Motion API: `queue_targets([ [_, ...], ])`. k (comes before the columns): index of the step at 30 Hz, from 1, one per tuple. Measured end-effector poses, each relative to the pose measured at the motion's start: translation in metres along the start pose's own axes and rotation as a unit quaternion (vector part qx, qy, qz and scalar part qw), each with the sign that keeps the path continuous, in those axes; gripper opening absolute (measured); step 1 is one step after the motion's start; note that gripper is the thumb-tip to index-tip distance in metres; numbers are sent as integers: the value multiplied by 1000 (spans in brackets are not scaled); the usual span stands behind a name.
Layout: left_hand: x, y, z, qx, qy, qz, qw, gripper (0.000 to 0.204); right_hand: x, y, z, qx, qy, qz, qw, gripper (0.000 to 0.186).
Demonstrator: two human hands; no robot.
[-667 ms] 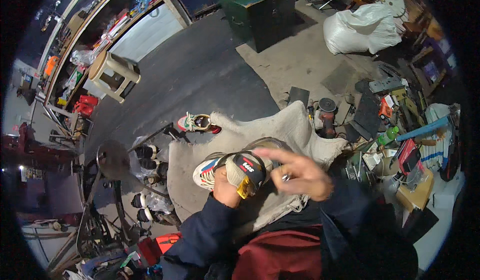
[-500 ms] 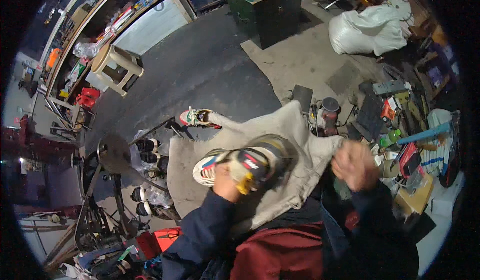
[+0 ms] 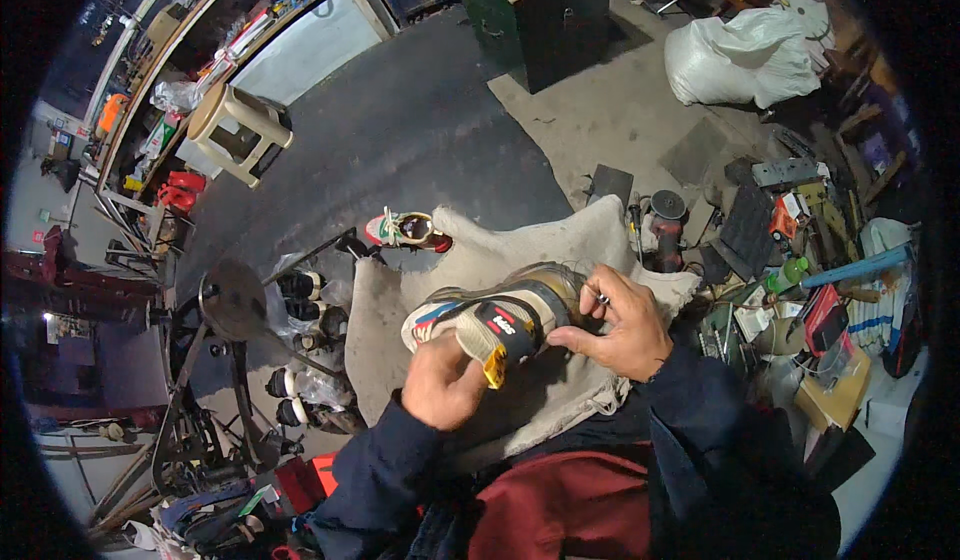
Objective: The person sews the heel area of a sneaker using a needle and thread. They repeatedly insert the needle through the shoe's upper and pull the thread tight, rotating the shoe to access different sections of the heel.
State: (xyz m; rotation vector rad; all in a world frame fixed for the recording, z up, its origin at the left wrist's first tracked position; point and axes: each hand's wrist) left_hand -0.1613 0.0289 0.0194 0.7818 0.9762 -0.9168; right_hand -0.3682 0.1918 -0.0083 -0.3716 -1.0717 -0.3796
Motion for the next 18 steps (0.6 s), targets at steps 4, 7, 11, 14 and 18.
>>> queue_targets([
  [4,-8,21,12,-120,163,-89,975,28,-7,3,-10,-26,-18,-12,999,49],
  [7,-6,23,3,-249,425,-175,853,28,-11,4,-14,-39,-19,-32,999,50],
  [11,6,24,-5,-181,532,-132,816,25,-6,5,-18,-68,-29,-39,997,52],
  [14,19,22,14,-281,431,1,857,26,-2,6,-20,-86,-23,-55,995,52],
  [18,22,32,98,-509,392,41,765,33,-6,7,-22,-87,-22,-29,996,51],
])
Point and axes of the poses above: each hand's wrist, its own y-axis away from the middle knuckle, its own z-axis out of the back of the hand, x = y × z, and after that the axes turned 3 degrees about x, right-handed
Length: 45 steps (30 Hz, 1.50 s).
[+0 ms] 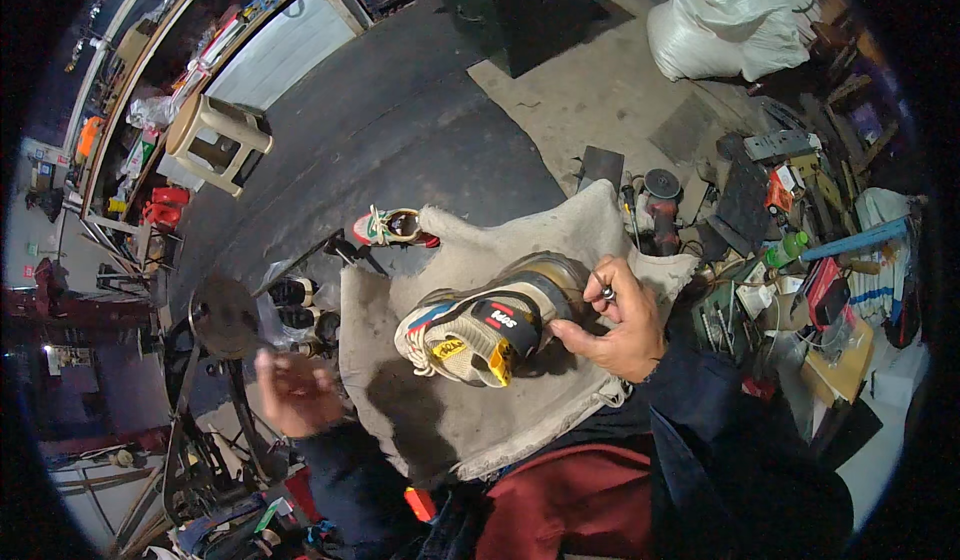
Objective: The person sews the heel area of a sneaker using a needle and thread. They repeatedly insert the needle through the shoe's upper and pull the thread tight, rotating the shoe to access different sections of the heel.
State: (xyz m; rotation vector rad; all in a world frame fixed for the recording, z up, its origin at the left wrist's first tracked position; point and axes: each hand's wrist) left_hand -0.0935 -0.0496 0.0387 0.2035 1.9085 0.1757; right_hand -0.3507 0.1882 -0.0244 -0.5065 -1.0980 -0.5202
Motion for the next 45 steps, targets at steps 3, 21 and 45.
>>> queue_targets([
  [3,-14,-2,3,45,-18,-97,994,33,-4,0,-2,0,-6,17,1000,49],
  [21,65,91,-112,454,-428,-446,642,22,49,28,40,132,-100,-78,983,18],
  [45,63,84,-102,452,-329,-299,773,3,6,1,41,-31,-127,-35,991,44],
])
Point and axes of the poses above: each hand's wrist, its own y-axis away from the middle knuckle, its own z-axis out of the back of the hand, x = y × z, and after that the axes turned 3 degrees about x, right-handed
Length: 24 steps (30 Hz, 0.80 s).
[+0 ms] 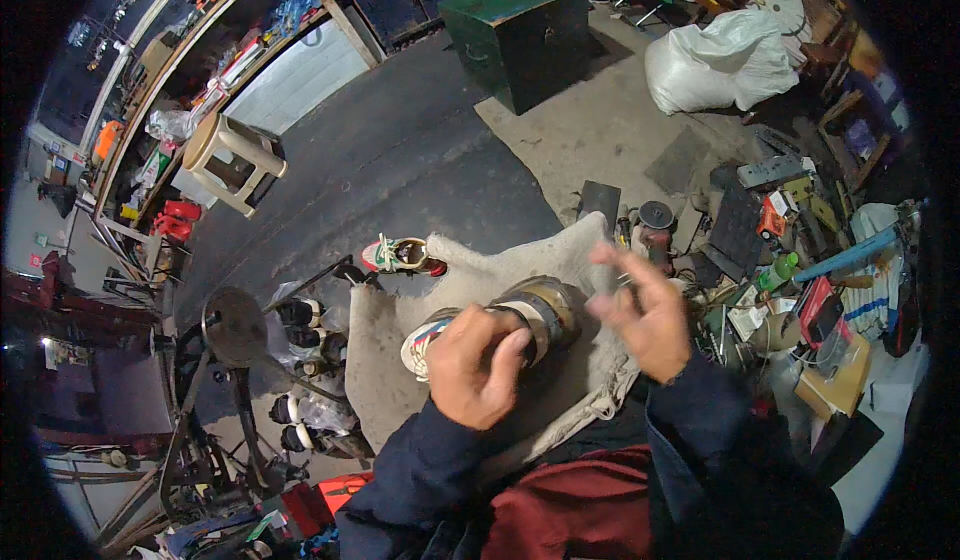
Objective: The person sews the heel area of a sneaker using a needle and thread. They repeatedly insert the needle through the shoe's upper and pull the thread tight, rotating the shoe to access different sections of the heel.
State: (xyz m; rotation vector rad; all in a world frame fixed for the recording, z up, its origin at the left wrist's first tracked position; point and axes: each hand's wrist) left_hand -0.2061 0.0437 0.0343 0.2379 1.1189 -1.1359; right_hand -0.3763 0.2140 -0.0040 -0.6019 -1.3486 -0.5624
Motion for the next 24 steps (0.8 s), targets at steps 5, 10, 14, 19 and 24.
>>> queue_targets([
  [5,-1,35,50,-10,80,-3,997,25,-1,9,7,164,57,-186,967,29],
  [10,8,65,85,8,-86,101,991,25,9,6,17,90,-113,-6,990,33],
  [14,25,74,93,75,-274,65,957,12,27,-7,2,112,-410,-54,904,33],
  [19,36,82,111,102,-293,65,948,7,42,-17,-7,78,37,8,996,32],
  [24,25,72,99,-35,78,158,984,40,29,-6,-16,109,270,39,956,51],
])
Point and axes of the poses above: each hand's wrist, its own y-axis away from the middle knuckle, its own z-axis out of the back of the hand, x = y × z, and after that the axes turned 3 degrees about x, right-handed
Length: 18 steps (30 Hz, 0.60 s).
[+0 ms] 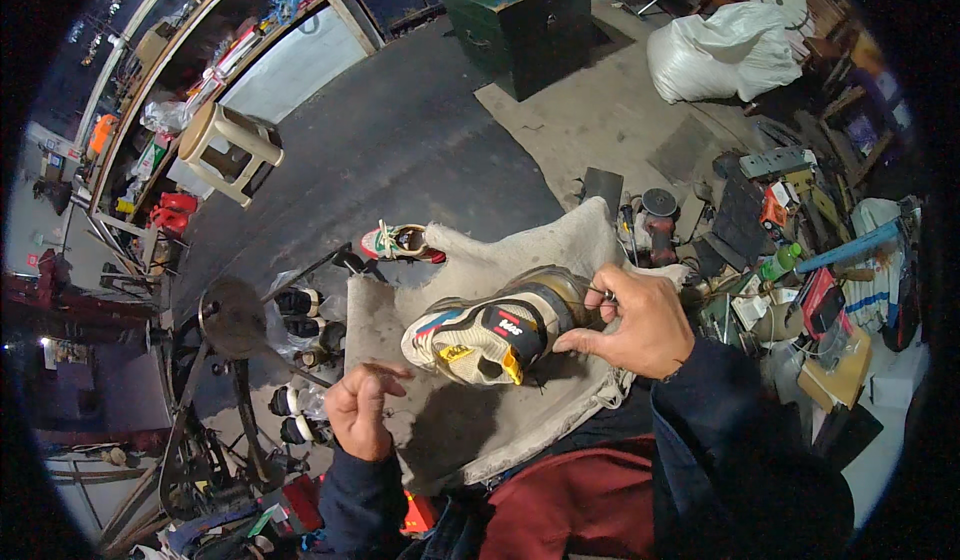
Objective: The person sews the heel area of a sneaker using a needle and thread. They repeatedly insert the needle through the shoe's upper and pull the thread tight, rotating the shoe to access different sections of the heel.
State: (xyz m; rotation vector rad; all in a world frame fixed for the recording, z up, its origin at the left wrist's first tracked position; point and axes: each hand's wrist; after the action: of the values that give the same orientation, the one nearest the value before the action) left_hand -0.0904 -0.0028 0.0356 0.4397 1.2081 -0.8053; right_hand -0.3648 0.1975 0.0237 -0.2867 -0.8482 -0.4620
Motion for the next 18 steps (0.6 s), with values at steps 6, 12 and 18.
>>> queue_targets([
  [6,-17,-13,-64,-36,439,-31,897,42,-11,9,-29,-34,-110,-51,992,46],
  [12,-18,-24,-58,-90,419,107,897,32,-23,15,-37,-47,-148,-74,985,50],
  [18,0,2,-5,-225,403,133,877,38,-28,7,-37,-42,-169,-64,983,51],
])
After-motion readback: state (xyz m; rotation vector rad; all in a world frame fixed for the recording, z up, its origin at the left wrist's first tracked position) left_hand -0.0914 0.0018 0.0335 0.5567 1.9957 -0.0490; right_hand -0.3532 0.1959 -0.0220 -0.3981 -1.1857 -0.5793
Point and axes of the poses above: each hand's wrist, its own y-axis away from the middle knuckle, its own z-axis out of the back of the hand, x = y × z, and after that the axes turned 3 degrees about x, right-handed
